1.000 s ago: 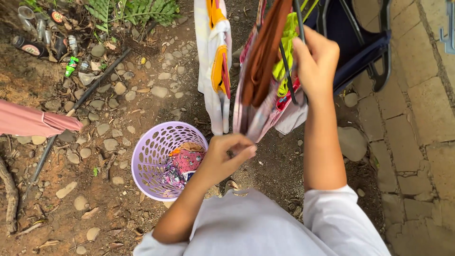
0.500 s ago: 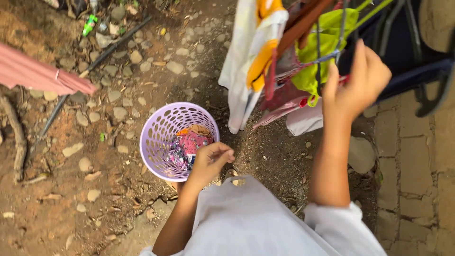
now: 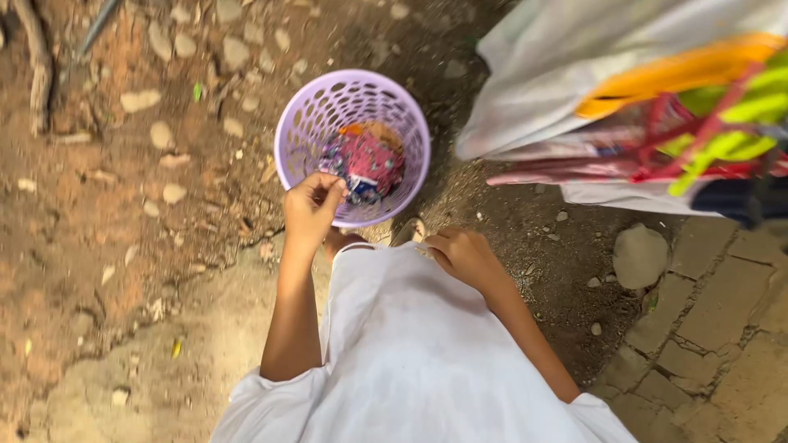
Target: Hanging various items of clothing from a laundry basket onto a clothesline using clothespins and hangers.
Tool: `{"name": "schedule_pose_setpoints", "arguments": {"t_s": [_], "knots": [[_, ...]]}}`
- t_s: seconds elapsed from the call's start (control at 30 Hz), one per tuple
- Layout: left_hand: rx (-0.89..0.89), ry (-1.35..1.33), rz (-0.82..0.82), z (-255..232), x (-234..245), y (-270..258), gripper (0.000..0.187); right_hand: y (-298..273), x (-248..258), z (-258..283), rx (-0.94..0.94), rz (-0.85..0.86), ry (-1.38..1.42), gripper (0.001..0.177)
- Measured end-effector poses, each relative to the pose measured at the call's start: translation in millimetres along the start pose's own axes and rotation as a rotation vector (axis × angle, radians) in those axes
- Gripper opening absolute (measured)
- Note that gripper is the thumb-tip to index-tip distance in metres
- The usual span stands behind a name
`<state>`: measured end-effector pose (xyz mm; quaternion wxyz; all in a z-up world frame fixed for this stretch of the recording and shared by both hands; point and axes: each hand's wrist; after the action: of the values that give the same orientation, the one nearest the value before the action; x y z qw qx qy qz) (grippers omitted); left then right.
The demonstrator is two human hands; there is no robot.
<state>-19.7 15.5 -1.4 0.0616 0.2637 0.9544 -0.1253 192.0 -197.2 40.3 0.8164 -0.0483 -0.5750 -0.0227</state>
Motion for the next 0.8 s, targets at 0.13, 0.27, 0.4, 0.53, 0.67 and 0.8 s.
{"name": "schedule_pose_setpoints", "arguments": {"t_s": [0.13,0.27,0.4,0.53,0.67,0.8], "knots": [[-0.005,0.196,-0.103,11.3,23.4,-2.1,0.011,20.9,-40.9,-6.9,0.005,0.221,-0.048,0.017],[0.118,0.271,-0.14,31.3,47.0,-3.6,0.014,44.1,-90.0,-25.7,-0.054,0.409,-0.14,0.017],[0.239,0.316,-0.143,58.2,78.7,3.4,0.014,72.8,-152.5,-49.8,-0.077,0.5,-0.138,0.019],[0.363,0.245,-0.079,80.9,109.3,23.1,0.014,104.3,-227.7,-70.9,-0.179,0.572,-0.111,0.023],[0.466,0.315,-0.013,104.9,139.5,51.3,0.013,133.4,-305.0,-89.2,-0.318,0.694,-0.081,0.026],[0.522,0.403,0.042,118.8,162.2,74.5,0.014,144.8,-431.3,-130.3,-0.449,0.697,-0.008,0.025]]}}
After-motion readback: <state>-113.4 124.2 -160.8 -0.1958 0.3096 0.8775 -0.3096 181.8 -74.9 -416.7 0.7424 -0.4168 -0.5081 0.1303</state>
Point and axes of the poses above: each hand's wrist, its own y-axis towards the middle knuckle, its own x-axis out of the back of the hand, z = x × y, and after that the axes turned 14 degrees about -y, right-handed
